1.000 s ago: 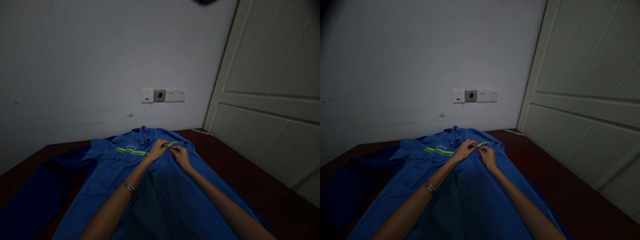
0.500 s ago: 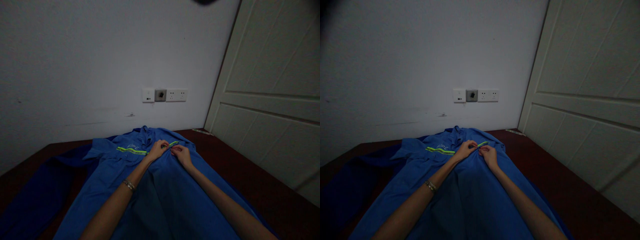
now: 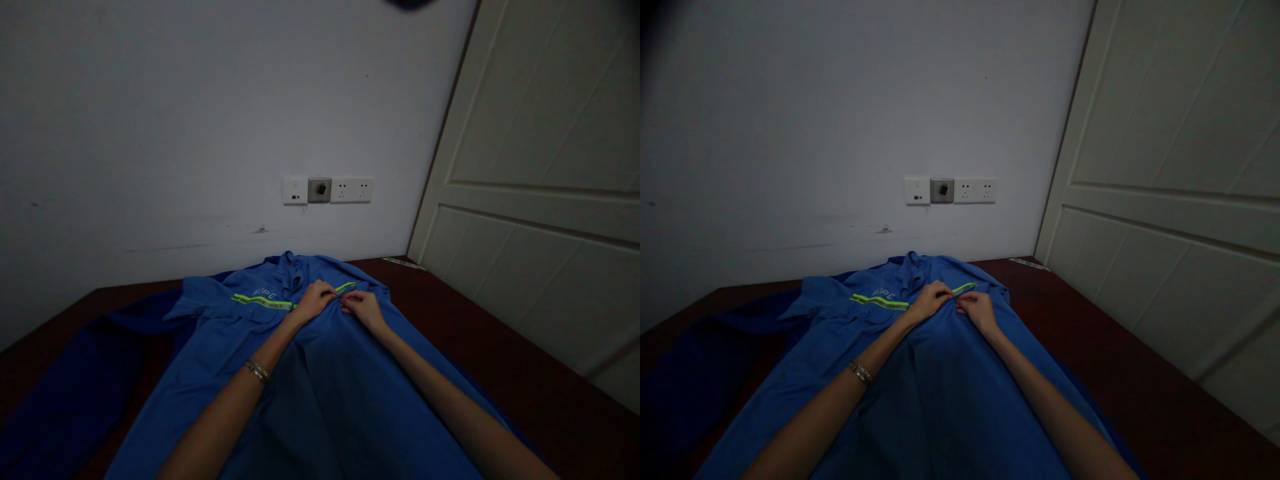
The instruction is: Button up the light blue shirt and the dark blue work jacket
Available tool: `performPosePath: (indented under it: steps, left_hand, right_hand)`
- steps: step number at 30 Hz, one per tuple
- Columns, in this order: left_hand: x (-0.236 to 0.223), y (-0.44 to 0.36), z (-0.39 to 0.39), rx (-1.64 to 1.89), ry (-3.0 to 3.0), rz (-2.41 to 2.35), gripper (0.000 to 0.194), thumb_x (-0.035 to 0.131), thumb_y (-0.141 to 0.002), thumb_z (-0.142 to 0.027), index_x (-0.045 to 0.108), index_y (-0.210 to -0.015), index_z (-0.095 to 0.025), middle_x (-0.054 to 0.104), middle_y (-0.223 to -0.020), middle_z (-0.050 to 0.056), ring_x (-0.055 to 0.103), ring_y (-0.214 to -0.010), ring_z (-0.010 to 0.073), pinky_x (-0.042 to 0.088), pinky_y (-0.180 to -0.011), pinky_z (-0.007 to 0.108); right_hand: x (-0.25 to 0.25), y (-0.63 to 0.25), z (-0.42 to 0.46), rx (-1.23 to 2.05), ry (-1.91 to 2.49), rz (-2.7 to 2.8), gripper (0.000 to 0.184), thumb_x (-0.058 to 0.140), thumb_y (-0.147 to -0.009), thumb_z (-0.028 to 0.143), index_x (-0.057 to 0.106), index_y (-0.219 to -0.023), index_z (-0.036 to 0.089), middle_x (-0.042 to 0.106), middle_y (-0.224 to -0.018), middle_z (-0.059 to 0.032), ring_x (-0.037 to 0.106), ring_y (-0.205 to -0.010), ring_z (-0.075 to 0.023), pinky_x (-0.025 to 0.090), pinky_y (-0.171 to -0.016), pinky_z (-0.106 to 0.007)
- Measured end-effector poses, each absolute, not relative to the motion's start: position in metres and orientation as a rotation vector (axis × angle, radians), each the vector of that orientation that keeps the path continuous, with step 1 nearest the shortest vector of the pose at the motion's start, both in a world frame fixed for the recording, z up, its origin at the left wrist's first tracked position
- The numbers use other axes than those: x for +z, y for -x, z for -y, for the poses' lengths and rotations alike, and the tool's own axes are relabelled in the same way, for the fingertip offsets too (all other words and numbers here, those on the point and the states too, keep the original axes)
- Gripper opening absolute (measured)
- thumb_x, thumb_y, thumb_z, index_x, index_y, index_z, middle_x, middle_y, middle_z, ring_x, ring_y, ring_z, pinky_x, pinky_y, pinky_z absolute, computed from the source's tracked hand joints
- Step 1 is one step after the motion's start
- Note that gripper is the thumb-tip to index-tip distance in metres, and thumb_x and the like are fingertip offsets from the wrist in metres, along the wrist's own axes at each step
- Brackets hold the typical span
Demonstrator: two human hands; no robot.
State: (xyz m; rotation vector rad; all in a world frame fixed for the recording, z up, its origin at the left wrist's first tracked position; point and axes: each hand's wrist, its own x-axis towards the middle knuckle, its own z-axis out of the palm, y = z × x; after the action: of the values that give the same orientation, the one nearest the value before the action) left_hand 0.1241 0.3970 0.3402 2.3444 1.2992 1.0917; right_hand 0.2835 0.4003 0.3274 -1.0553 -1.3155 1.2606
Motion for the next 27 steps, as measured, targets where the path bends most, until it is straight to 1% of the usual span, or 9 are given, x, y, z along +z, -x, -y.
performPosePath:
  steps: [2,4,7,10,13,15,18,21,27]
  left_hand:
    - [0.34,-0.125,-0.396,1.098,-2.364,-1.301,0.011,0.055,-0.077,-0.012,0.066,-0.077,-0.015,0.065,-0.076,0.003,0.053,-0.078,0.0146,0.04,-0.077,0.027]
    - [0.34,-0.126,-0.395,1.103,-2.388,-1.301,0.012,0.053,-0.079,-0.012,0.065,-0.077,-0.015,0.064,-0.076,0.003,0.052,-0.078,0.0149,0.041,-0.077,0.027]
    - [0.339,-0.127,-0.395,1.097,-2.448,-1.302,0.013,0.051,-0.08,-0.012,0.064,-0.077,-0.014,0.062,-0.076,0.004,0.051,-0.08,0.0157,0.041,-0.077,0.028]
    - [0.34,-0.127,-0.394,1.068,-2.542,-1.291,0.014,0.048,-0.082,-0.012,0.062,-0.078,-0.014,0.06,-0.078,0.005,0.049,-0.083,0.0166,0.041,-0.078,0.028]
    - [0.341,-0.127,-0.391,1.037,-2.635,-1.278,0.014,0.046,-0.084,-0.013,0.06,-0.081,-0.015,0.058,-0.081,0.005,0.048,-0.086,0.0175,0.04,-0.08,0.029]
    - [0.342,-0.126,-0.39,1.015,-2.672,-1.276,0.014,0.045,-0.085,-0.013,0.059,-0.082,-0.014,0.057,-0.082,0.006,0.047,-0.087,0.0177,0.04,-0.081,0.03]
    - [0.341,-0.126,-0.391,0.995,-2.702,-1.26,0.014,0.044,-0.085,-0.014,0.058,-0.082,-0.014,0.056,-0.082,0.005,0.047,-0.087,0.0176,0.04,-0.081,0.03]
    - [0.339,-0.125,-0.393,0.991,-2.725,-1.245,0.014,0.044,-0.085,-0.013,0.057,-0.081,-0.014,0.056,-0.081,0.006,0.047,-0.087,0.0175,0.04,-0.081,0.03]
    - [0.341,-0.125,-0.393,0.945,-2.736,-1.227,0.015,0.042,-0.085,-0.013,0.057,-0.081,-0.014,0.056,-0.081,0.006,0.046,-0.088,0.018,0.04,-0.08,0.03]
  right_hand:
    - [0.336,-0.29,-0.402,1.336,1.109,1.396,0.011,0.07,-0.053,0.017,0.063,-0.06,0.013,0.064,-0.053,-0.0025,0.062,-0.05,-0.0145,0.052,-0.049,-0.023]
    - [0.346,-0.299,-0.404,1.29,1.187,1.512,0.008,0.067,-0.058,0.019,0.063,-0.061,0.013,0.063,-0.052,-0.0031,0.061,-0.046,-0.0149,0.05,-0.044,-0.023]
    - [0.359,-0.308,-0.404,0.862,1.279,1.692,0.012,0.059,-0.068,0.025,0.062,-0.063,0.015,0.06,-0.05,-0.001,0.056,-0.041,-0.012,0.043,-0.041,-0.021]
    - [0.368,-0.308,-0.399,0.368,1.226,1.905,0.013,0.056,-0.072,0.025,0.065,-0.073,0.016,0.06,-0.058,-0.0006,0.056,-0.051,-0.0111,0.043,-0.052,-0.021]
    - [0.369,-0.306,-0.393,0.143,1.058,2.221,0.02,0.056,-0.074,0.023,0.066,-0.09,0.018,0.062,-0.087,-0.0049,0.058,-0.074,-0.0134,0.044,-0.067,-0.023]
    - [0.367,-0.305,-0.391,0.087,0.965,2.384,0.023,0.056,-0.076,0.021,0.064,-0.097,0.021,0.057,-0.103,-0.0059,0.056,-0.088,-0.0149,0.043,-0.073,-0.024]
    - [0.363,-0.307,-0.392,0.034,0.928,2.479,0.022,0.051,-0.08,0.018,0.062,-0.099,0.021,0.056,-0.104,-0.0055,0.053,-0.098,-0.0155,0.042,-0.079,-0.024]
    - [0.359,-0.31,-0.396,-0.005,0.946,2.499,0.02,0.049,-0.082,0.016,0.062,-0.096,0.02,0.059,-0.097,-0.0054,0.053,-0.096,-0.0153,0.042,-0.08,-0.025]
    - [0.359,-0.313,-0.396,0.02,0.914,2.499,0.018,0.048,-0.082,0.015,0.064,-0.089,0.02,0.06,-0.095,-0.0051,0.055,-0.091,-0.0152,0.042,-0.079,-0.025]
